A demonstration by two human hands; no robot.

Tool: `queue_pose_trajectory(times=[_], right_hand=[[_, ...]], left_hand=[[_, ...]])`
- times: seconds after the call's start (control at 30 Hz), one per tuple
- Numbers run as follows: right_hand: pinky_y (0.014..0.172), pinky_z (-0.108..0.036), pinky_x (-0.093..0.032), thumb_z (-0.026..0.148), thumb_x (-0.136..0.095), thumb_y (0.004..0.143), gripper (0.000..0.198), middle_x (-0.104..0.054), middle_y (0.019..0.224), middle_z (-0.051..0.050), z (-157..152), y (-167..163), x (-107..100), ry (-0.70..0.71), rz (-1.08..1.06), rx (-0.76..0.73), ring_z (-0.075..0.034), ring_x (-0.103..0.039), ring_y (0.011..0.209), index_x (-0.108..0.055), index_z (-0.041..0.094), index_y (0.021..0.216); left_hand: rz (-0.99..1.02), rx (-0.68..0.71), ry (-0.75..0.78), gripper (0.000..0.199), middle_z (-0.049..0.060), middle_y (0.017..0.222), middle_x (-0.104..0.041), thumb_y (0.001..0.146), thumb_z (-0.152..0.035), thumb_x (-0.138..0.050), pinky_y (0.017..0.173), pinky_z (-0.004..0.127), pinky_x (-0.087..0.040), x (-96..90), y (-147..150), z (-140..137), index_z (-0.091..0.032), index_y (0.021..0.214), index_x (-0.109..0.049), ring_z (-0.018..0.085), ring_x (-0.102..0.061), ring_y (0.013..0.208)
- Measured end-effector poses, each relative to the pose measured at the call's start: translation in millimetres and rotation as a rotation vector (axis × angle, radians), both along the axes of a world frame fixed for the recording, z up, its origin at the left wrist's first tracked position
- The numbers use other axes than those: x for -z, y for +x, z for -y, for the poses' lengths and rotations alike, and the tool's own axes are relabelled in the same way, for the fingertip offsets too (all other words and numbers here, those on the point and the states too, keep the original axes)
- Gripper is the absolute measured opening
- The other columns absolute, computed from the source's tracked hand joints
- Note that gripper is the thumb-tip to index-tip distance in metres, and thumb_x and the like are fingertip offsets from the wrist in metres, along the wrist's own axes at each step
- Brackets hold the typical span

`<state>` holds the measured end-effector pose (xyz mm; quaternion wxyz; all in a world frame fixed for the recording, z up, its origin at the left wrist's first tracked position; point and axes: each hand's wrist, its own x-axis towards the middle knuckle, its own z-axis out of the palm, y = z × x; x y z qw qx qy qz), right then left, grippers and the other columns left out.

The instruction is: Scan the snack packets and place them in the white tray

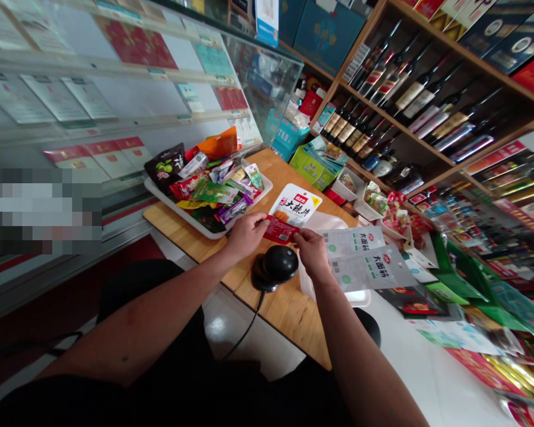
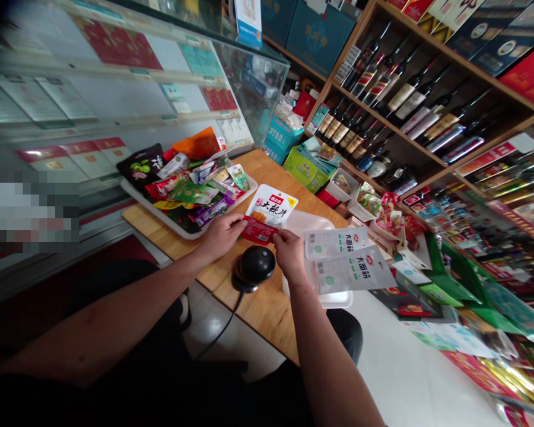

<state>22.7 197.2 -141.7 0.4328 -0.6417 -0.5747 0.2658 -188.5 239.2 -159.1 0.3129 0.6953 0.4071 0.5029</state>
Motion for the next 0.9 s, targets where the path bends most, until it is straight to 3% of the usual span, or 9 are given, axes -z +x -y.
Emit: queue_pose_trajectory(times=[0.13,0.3,0.47,0.57,0.7,0.9], right_hand=[[0.070,-0.029,-0.050,0.037,-0.064,0.086,0.023,-0.071,0.077,-0.004,3,1,-5,0.043,-0.004,0.047,-0.018,-0.062,0.072,-0.073,0.017,0.081],[0.082,-0.032,-0.053,0.038,-0.068,0.086,0.029,-0.075,0.102,-0.006,9,4,-11,0.086,-0.135,0.055,-0.021,-0.067,0.093,-0.077,0.019,0.106],[0.068,-0.029,-0.054,0.040,-0.074,0.081,0.026,-0.071,0.082,-0.005,10,11,-7,0.093,-0.335,0.161,-0.015,-0.063,0.070,-0.073,0.014,0.089],[0.066,-0.029,-0.055,0.038,-0.080,0.075,0.029,-0.071,0.082,-0.005,9,19,-6,0.097,-0.589,0.240,-0.015,-0.065,0.070,-0.068,0.014,0.085],[0.061,-0.024,-0.055,0.028,-0.082,0.069,0.027,-0.068,0.077,-0.001,10,34,-5,0.122,-0.852,0.358,-0.011,-0.064,0.064,-0.062,0.015,0.082],[0.060,-0.023,-0.056,0.014,-0.077,0.068,0.030,-0.065,0.071,0.002,7,58,5,0.157,-0.976,0.513,-0.010,-0.063,0.061,-0.048,0.017,0.074]], left_hand=[[0.031,0.015,0.009,0.022,0.005,0.089,-0.071,0.098,-0.028,-0.054,0.076,0.030,-0.045,-3.2,8,-3,-0.016,0.094,-0.072,0.017,-0.063,0.081],[0.089,0.061,0.006,0.020,0.006,0.103,-0.073,0.096,-0.029,-0.057,0.091,0.032,-0.049,-3.4,20,-4,-0.016,0.098,-0.072,0.019,-0.066,0.097],[0.249,0.166,-0.094,0.027,0.008,0.109,-0.073,0.093,-0.030,-0.063,0.089,0.032,-0.055,1.9,31,-4,-0.015,0.115,-0.069,0.019,-0.069,0.097],[0.306,0.201,-0.136,0.033,0.010,0.114,-0.072,0.091,-0.030,-0.066,0.093,0.033,-0.055,3.3,35,-4,-0.014,0.120,-0.067,0.020,-0.069,0.103],[0.260,0.166,-0.155,0.028,0.009,0.107,-0.073,0.091,-0.031,-0.067,0.091,0.032,-0.055,2.1,33,-4,-0.014,0.112,-0.069,0.019,-0.069,0.098],[0.173,0.142,-0.158,0.025,0.007,0.110,-0.073,0.092,-0.032,-0.066,0.093,0.032,-0.054,4.3,33,-4,-0.016,0.111,-0.070,0.019,-0.069,0.102]])
